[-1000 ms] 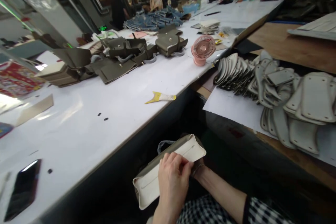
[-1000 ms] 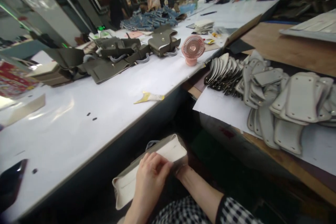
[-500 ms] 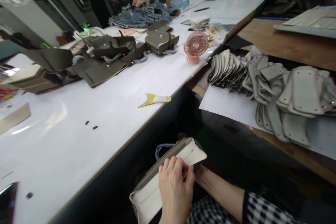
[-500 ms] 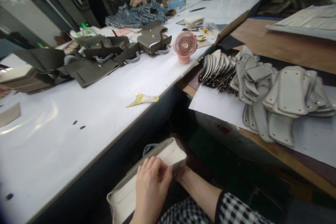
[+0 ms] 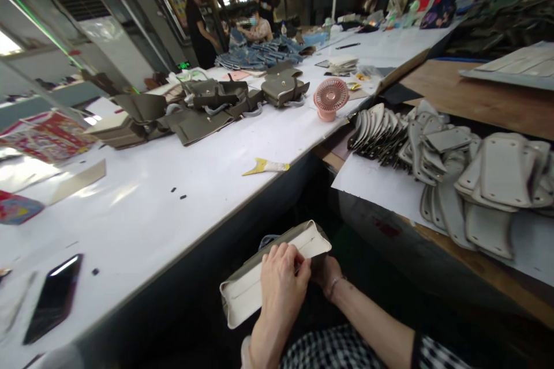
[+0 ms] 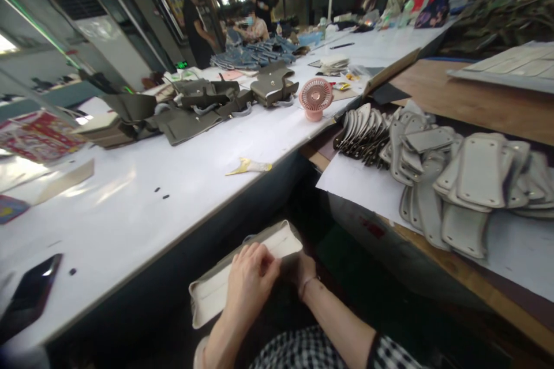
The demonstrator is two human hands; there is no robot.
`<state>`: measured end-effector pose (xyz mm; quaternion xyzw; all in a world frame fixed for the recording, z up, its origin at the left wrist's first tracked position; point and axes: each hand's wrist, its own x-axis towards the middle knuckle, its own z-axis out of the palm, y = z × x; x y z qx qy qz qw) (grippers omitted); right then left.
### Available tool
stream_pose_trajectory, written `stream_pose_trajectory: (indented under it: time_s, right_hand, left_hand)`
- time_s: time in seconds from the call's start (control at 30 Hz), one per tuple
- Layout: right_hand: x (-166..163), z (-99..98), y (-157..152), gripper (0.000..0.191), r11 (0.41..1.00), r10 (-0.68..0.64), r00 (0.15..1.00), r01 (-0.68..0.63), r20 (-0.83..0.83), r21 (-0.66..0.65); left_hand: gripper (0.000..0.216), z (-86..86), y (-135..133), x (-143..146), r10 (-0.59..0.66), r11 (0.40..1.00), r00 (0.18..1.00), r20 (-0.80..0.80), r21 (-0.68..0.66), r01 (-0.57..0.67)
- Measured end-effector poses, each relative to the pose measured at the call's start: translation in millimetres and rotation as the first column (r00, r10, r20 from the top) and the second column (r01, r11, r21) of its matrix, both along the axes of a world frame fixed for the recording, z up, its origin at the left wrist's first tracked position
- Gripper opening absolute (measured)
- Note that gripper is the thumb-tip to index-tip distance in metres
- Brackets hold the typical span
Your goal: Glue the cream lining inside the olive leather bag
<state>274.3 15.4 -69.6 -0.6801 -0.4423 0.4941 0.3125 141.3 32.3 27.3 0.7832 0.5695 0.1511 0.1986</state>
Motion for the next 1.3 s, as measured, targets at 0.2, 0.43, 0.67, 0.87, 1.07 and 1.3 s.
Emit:
stream_pose_trajectory:
  time_s: [0.2, 0.43, 0.67, 0.87, 1.07, 1.3]
  right_hand:
    - [26, 16.3, -61, 0.033, 0.829, -0.181, 0.950, 0.007, 0.256, 0.559]
    - [8, 27.1, -52, 0.056, 0.498, -0.252, 0.663, -0.536, 0.705, 0.682]
    - [-6, 20.4, -53, 0.059, 0.509, -0.241, 0.666, -0.533, 0.706, 0.676]
    - [-33, 19.7, -58, 0.061, 0.457, -0.158, 0.714, -0.559, 0.682, 0.691]
    - [-57, 23.0, -63, 0.060, 0.406, -0.080, 0.706, -0.622, 0.704, 0.670]
    - [-75, 25.7, -66, 0.059, 0.379, -0.025, 0.670, -0.681, 0.742, 0.627]
  left_hand:
    - [0.017, -0.3, -5, 1, 0.032, 0.998, 1.000, -0.001, 0.049, -0.031]
    - [0.016, -0.3, -12, 4, 0.062, 0.995, 0.998, -0.009, 0.077, -0.061]
    - [0.012, -5.7, -26, -11, 0.094, 0.980, 0.995, 0.024, 0.174, -0.096]
    - [0.017, -4.9, -36, -37, 0.203, 0.968, 0.974, 0.100, 0.130, -0.215]
    - [0.002, -15.8, -59, -78, 0.309, 0.895, 0.912, 0.270, 0.241, -0.375]
    - [0.034, -110.5, -90, -110, 0.767, 0.397, -0.423, 0.483, -0.874, -0.278]
